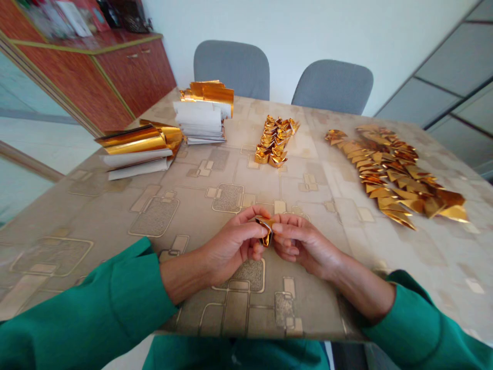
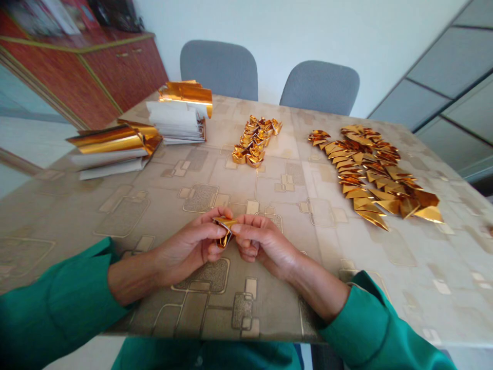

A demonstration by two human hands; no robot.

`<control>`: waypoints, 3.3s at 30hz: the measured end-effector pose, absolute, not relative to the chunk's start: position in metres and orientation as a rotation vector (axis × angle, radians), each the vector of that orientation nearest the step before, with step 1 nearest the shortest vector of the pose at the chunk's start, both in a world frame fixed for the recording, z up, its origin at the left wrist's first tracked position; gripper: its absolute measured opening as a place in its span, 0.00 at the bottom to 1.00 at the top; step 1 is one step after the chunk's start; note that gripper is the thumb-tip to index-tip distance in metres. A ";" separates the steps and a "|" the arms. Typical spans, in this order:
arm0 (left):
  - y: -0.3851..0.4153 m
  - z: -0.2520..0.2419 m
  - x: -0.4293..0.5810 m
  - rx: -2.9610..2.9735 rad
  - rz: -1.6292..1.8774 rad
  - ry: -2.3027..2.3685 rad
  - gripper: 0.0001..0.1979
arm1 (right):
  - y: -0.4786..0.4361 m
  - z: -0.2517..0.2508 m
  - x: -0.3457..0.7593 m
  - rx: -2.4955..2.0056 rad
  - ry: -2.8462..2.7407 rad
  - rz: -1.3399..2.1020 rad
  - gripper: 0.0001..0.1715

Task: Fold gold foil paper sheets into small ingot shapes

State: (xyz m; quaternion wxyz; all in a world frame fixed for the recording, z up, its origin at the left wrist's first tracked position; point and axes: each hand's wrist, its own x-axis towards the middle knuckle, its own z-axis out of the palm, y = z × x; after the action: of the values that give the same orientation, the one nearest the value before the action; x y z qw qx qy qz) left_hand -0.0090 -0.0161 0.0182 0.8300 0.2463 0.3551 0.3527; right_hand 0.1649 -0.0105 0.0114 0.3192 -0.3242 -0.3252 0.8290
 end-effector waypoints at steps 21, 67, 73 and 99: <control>-0.017 0.019 -0.011 0.569 0.767 0.800 0.13 | -0.010 0.011 0.165 -0.891 -0.917 2.168 0.10; -0.016 0.019 -0.008 0.599 0.832 0.823 0.07 | -0.010 0.010 0.166 -0.868 -0.794 2.204 0.10; -0.012 0.014 -0.009 0.472 0.853 0.683 0.13 | -0.008 0.014 0.166 -1.006 -0.867 1.945 0.16; -0.016 0.008 -0.006 0.608 0.869 0.728 0.14 | -0.007 0.021 0.177 -1.147 -1.399 1.672 0.10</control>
State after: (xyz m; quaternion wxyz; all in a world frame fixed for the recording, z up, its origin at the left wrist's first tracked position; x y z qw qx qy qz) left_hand -0.0059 -0.0163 0.0084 0.8003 0.2834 0.3393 0.4050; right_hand 0.1765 -0.0072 0.0206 0.3328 -0.4392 -0.5355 0.6400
